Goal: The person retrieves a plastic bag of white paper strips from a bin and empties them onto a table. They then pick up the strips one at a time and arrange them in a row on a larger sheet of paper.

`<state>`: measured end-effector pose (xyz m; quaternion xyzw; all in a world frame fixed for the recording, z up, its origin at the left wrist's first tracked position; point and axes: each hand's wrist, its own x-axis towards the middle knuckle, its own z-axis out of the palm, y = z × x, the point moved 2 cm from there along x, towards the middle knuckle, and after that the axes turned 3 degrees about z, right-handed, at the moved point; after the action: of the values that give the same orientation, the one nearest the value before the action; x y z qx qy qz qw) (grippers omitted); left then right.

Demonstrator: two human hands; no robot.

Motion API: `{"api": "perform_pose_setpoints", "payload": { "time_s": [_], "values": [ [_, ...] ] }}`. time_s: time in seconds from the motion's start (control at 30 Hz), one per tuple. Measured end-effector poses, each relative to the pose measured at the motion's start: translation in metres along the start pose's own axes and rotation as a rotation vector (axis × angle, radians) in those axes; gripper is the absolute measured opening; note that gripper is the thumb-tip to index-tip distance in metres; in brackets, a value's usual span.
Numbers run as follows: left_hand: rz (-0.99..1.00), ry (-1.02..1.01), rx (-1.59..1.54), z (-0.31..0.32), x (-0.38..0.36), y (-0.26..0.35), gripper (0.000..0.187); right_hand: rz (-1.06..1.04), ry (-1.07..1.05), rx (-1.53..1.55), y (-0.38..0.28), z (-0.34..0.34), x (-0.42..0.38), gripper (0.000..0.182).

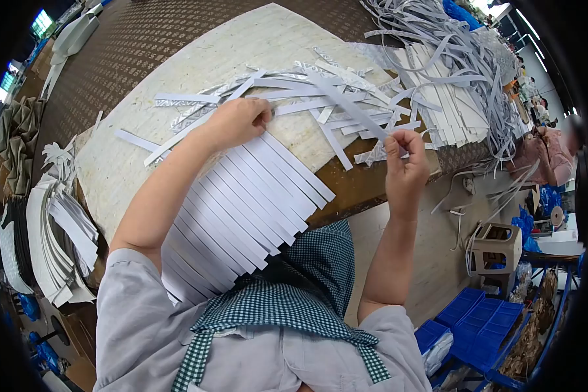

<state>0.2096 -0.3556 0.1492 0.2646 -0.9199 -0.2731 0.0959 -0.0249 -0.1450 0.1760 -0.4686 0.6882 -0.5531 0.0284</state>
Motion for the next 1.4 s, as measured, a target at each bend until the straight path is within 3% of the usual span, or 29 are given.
{"api": "perform_pose_setpoints", "payload": {
  "time_s": [0.07, 0.17, 0.2, 0.4, 0.6, 0.87, 1.4],
  "values": [
    [-0.008, 0.019, -0.066, -0.008, 0.001, -0.002, 0.023, 0.061, -0.059, 0.112, -0.001, 0.009, -0.01, 0.011],
    [-0.002, 0.153, -0.404, -0.013, 0.001, 0.003, 0.029, 0.103, -0.117, 0.207, 0.006, 0.026, -0.023, 0.011],
    [-0.068, 0.103, -0.601, -0.016, -0.001, 0.015, 0.031, 0.154, -0.126, 0.217, 0.007, 0.03, -0.027, 0.011],
    [-0.139, 0.138, -0.832, -0.018, -0.003, 0.017, 0.022, 0.263, -0.095, 0.227, 0.01, 0.041, -0.042, 0.011],
    [-0.234, 0.049, -0.609, -0.009, 0.006, 0.0, 0.009, 0.344, -0.105, 0.192, 0.008, 0.05, -0.058, 0.009],
    [-0.022, 0.016, -0.305, 0.009, 0.023, -0.023, 0.01, 0.332, -0.12, 0.134, 0.005, 0.052, -0.064, 0.007],
    [-0.016, -0.105, 0.038, -0.003, 0.03, 0.004, 0.007, 0.275, -0.254, 0.0, 0.007, 0.053, -0.068, 0.003]
  ]
}}
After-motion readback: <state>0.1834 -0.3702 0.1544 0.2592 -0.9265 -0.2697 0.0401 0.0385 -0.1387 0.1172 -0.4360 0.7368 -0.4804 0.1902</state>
